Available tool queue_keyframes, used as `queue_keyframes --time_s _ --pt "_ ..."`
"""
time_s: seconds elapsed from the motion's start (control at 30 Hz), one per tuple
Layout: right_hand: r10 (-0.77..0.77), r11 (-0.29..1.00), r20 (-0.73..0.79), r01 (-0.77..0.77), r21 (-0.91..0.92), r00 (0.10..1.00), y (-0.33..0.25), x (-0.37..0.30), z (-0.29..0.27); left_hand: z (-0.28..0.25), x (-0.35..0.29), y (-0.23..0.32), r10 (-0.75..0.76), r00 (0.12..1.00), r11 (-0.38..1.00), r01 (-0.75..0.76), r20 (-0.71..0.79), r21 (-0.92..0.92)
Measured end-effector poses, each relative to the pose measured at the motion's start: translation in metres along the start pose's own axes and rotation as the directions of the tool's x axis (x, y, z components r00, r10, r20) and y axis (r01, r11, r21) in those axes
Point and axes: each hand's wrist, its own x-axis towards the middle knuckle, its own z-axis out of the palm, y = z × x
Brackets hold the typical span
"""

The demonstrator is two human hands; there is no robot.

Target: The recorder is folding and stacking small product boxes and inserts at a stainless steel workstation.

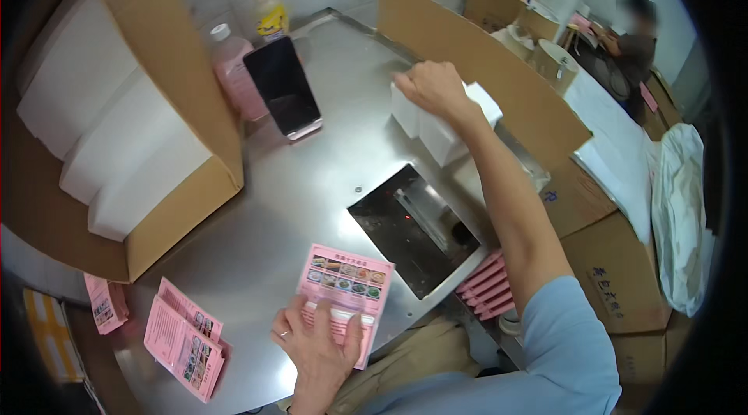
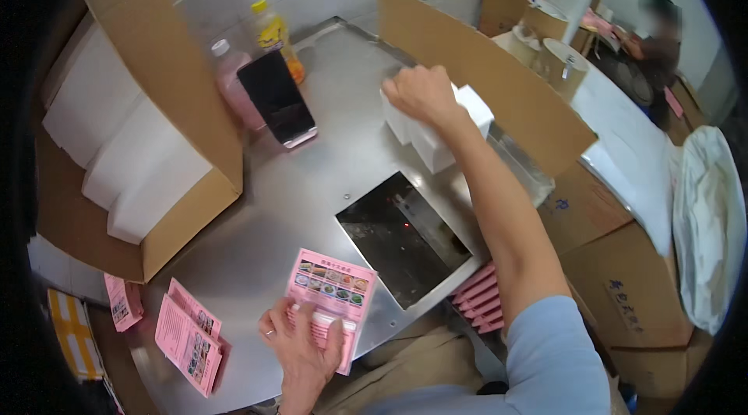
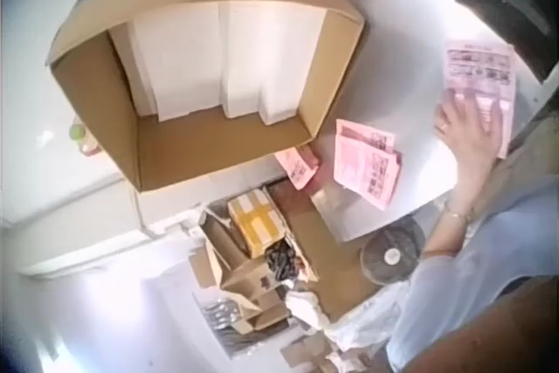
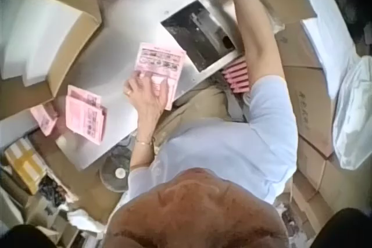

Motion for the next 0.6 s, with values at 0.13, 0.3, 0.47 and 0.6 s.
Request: queue_keyframes --time_s 0.13,0.3,0.47,0.6 --pt "-0.086 0.990 -0.005 0.087 0.108 0.996 0.018 -0.058 -0.025 0.005 0.006 0.000 0.034 0.996 0.999 -0.032 -0.082 0.029" --pt "0.229 0.957 -0.383 -0.134 0.258 0.895 0.037 -0.110 -0.069 0.005 0.003 0.003 0.046 0.994 0.998 -0.042 -0.101 0.045" --pt "0.257 0.959 -0.255 -0.212 0.190 0.932 0.065 -0.137 -0.066 0.004 0.003 0.010 0.035 0.991 0.999 -0.033 -0.128 0.015" --pt "0.132 0.981 -0.443 -0.052 0.189 0.887 0.040 -0.155 -0.063 0.002 0.001 0.008 0.043 0.986 0.998 -0.036 -0.161 0.043"
